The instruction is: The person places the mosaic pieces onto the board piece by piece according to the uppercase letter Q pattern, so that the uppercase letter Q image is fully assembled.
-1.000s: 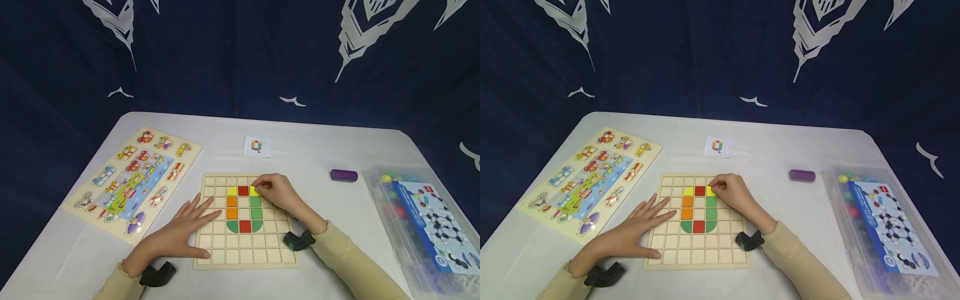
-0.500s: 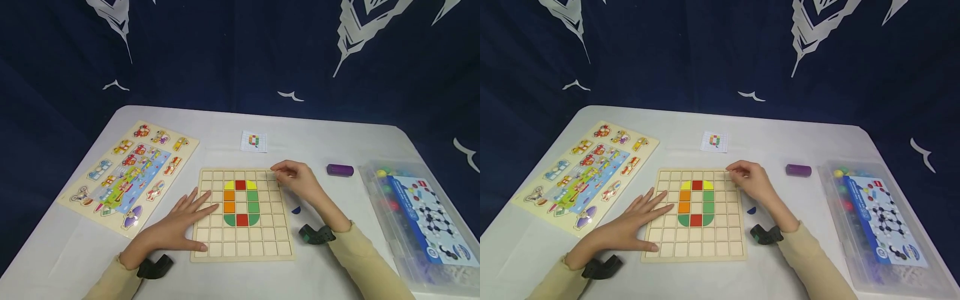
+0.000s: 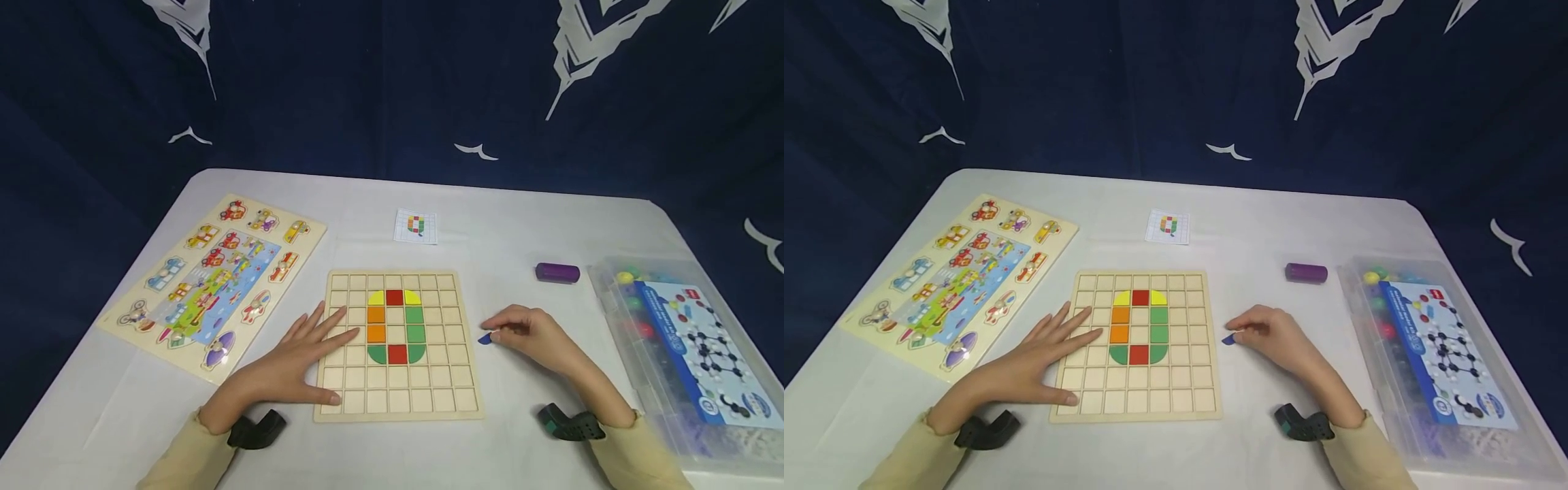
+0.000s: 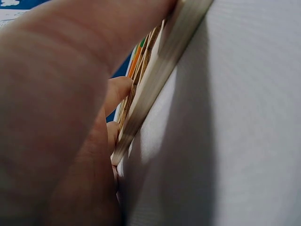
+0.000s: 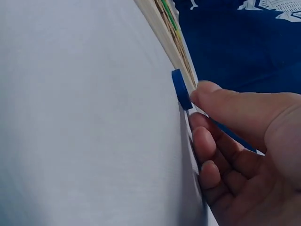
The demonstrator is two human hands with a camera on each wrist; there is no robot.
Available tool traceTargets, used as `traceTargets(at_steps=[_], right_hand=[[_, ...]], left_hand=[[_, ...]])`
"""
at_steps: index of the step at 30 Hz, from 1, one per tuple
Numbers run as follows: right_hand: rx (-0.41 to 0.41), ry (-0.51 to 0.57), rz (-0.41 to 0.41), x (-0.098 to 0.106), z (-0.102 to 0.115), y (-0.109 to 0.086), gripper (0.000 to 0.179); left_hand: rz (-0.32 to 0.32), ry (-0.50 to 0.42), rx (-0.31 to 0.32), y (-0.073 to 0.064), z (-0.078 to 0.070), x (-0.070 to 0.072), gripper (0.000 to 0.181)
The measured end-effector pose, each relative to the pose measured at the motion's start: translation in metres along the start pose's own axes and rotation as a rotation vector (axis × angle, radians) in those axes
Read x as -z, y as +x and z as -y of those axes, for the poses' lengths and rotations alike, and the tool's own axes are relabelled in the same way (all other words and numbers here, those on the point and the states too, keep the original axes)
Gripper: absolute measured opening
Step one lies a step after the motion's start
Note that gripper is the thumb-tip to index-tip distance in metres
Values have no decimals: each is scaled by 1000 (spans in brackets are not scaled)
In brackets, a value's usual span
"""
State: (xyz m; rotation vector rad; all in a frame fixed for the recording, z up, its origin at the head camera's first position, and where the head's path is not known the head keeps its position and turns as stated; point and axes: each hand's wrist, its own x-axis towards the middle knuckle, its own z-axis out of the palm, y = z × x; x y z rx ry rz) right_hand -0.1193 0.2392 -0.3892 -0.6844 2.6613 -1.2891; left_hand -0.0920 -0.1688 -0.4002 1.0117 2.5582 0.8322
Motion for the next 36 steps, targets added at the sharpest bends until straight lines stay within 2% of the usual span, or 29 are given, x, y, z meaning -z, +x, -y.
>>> traceTargets(at_steps=[5, 9, 14, 17, 22, 24, 29, 36], right_hand=[[39, -51, -30, -7, 3, -1, 19], [92, -86, -91, -12, 6, -2, 19], [63, -68, -131, -14, -4, -1, 15], [35, -2, -139, -13, -3, 0, 13], [-40, 175, -105, -19, 10, 2, 13], [-56, 212, -79, -24, 17, 3, 14], [-52, 245, -21, -41, 33, 5, 14], [13, 229, 35, -62, 49, 6, 11]], left_hand=[[2, 0, 0, 0, 0, 0, 95], [2, 12, 4, 1, 1, 0, 95], [3, 13, 8, 1, 0, 1, 95], [0, 12, 4, 1, -1, 1, 94], [-12, 5, -11, 1, 0, 0, 93], [-12, 4, -13, 0, 0, 0, 93], [-2, 4, -7, 1, 0, 0, 94], [-5, -1, 3, 1, -1, 1, 94]])
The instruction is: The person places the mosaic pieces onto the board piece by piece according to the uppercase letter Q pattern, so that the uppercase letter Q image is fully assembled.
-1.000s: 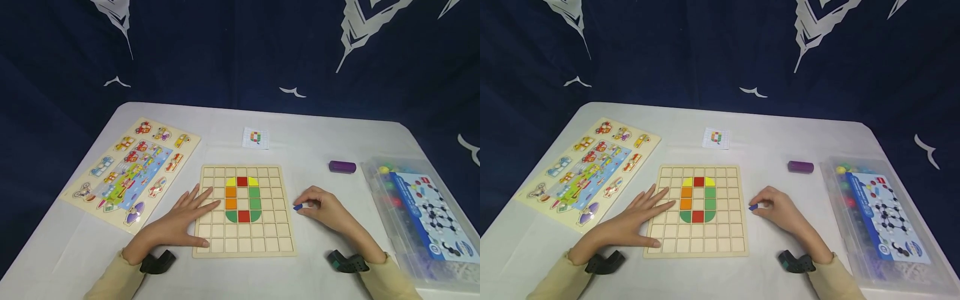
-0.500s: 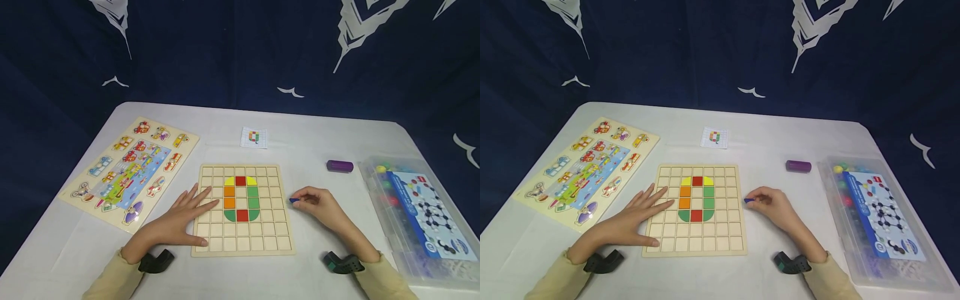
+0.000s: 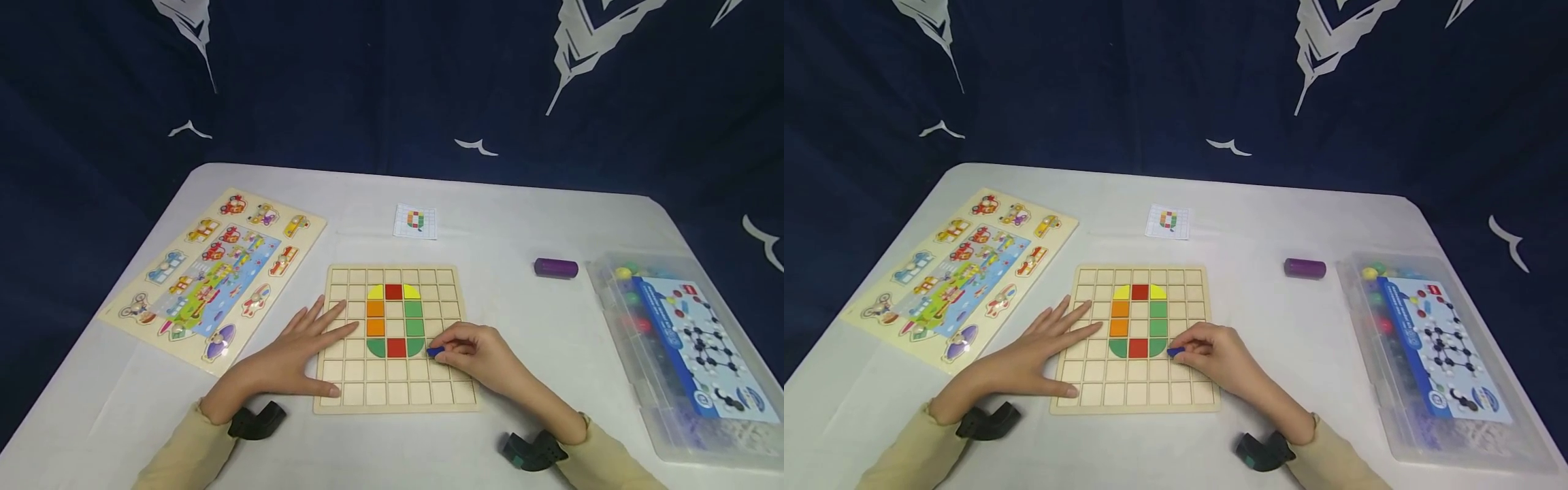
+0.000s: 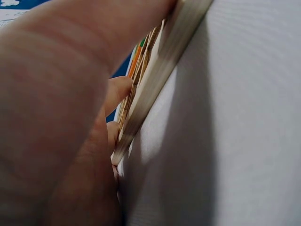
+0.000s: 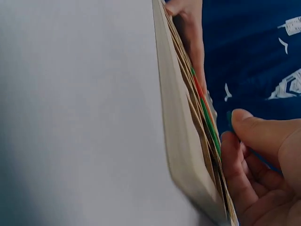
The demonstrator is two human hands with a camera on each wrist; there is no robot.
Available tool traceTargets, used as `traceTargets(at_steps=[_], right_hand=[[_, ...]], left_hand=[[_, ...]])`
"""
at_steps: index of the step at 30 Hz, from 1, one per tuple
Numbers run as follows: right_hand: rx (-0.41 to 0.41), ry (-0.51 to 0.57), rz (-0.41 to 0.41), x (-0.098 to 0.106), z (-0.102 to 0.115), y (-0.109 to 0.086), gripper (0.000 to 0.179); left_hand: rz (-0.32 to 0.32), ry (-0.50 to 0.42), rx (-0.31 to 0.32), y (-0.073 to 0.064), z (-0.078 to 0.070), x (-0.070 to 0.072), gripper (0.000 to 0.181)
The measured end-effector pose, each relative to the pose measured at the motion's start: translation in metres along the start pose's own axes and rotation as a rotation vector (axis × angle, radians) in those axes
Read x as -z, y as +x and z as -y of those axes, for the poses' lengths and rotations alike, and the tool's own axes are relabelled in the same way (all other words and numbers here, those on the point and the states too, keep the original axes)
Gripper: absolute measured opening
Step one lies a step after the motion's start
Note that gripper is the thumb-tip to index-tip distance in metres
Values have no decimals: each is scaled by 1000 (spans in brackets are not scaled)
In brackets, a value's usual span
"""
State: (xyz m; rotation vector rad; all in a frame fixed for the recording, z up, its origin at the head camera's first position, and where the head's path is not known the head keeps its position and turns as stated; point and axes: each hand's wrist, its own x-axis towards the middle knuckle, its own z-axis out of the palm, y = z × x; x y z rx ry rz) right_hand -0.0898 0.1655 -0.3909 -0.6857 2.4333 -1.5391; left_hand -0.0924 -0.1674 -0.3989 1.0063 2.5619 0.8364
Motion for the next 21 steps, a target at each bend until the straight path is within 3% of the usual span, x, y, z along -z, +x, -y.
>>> traceTargets(at_steps=[11, 21], right_hand=[[109, -169, -38, -25, 5, 1, 10], [154, -272, -86, -35, 7, -1, 14]], left_hand=[[3, -7, 17, 0, 0, 1, 96], [10, 5, 15, 0, -1, 2, 95]])
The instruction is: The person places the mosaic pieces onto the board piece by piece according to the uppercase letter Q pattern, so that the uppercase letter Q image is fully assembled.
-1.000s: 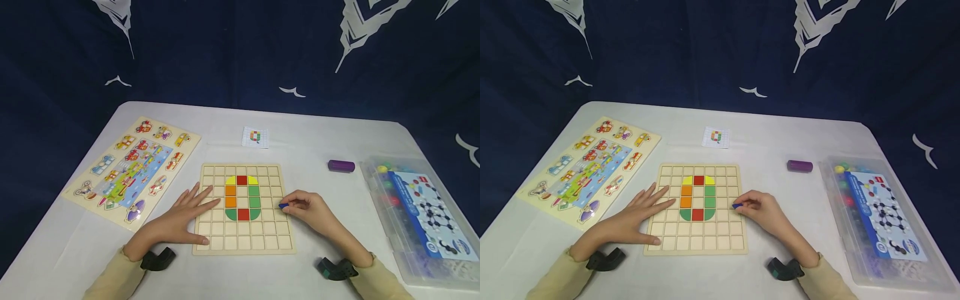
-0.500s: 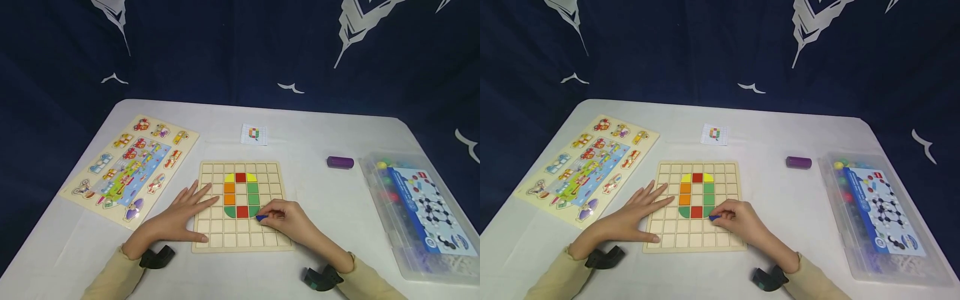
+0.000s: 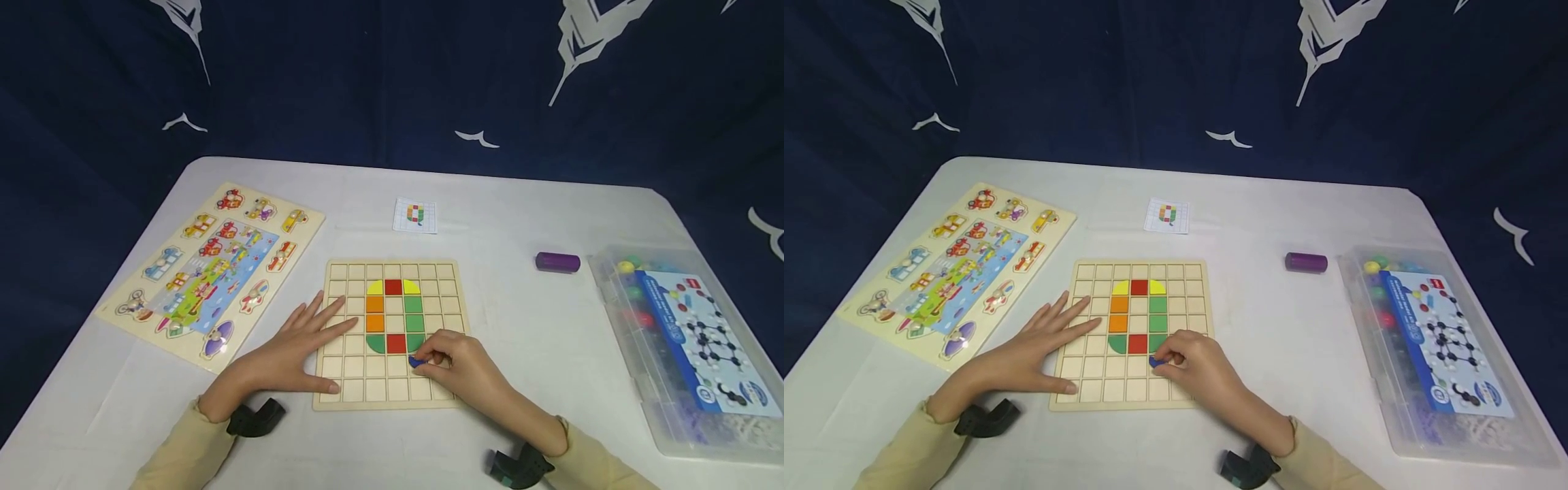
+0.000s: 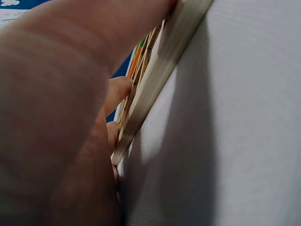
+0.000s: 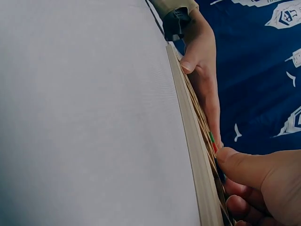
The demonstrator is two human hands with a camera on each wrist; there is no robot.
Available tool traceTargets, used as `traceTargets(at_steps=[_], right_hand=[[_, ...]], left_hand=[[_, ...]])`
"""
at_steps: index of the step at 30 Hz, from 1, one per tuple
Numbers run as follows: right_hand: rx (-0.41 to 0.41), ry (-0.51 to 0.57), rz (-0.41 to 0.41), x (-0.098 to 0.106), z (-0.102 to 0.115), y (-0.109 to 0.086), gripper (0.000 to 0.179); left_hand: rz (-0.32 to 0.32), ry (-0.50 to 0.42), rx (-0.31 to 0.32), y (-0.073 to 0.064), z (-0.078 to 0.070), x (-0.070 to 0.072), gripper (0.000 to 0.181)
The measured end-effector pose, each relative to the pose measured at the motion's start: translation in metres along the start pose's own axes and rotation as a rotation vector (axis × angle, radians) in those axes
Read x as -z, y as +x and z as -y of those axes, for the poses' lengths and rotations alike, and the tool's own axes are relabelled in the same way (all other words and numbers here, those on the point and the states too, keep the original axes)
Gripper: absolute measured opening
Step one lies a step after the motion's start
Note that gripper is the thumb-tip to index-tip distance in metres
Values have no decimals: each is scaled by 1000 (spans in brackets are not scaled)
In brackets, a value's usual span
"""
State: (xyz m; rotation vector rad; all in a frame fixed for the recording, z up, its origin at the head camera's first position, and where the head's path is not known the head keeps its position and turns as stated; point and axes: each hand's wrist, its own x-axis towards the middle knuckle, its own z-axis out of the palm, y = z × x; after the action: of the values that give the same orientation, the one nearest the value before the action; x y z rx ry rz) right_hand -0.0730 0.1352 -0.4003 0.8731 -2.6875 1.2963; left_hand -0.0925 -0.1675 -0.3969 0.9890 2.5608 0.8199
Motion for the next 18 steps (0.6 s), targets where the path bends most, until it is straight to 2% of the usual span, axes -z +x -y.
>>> traceTargets(at_steps=[9, 18], right_hand=[[34, -22, -3, 0, 1, -1, 16], [2, -14, 35, -4, 0, -1, 14]], left_hand=[[-2, 6, -4, -1, 0, 1, 96], [-13, -8, -1, -5, 4, -5, 95]])
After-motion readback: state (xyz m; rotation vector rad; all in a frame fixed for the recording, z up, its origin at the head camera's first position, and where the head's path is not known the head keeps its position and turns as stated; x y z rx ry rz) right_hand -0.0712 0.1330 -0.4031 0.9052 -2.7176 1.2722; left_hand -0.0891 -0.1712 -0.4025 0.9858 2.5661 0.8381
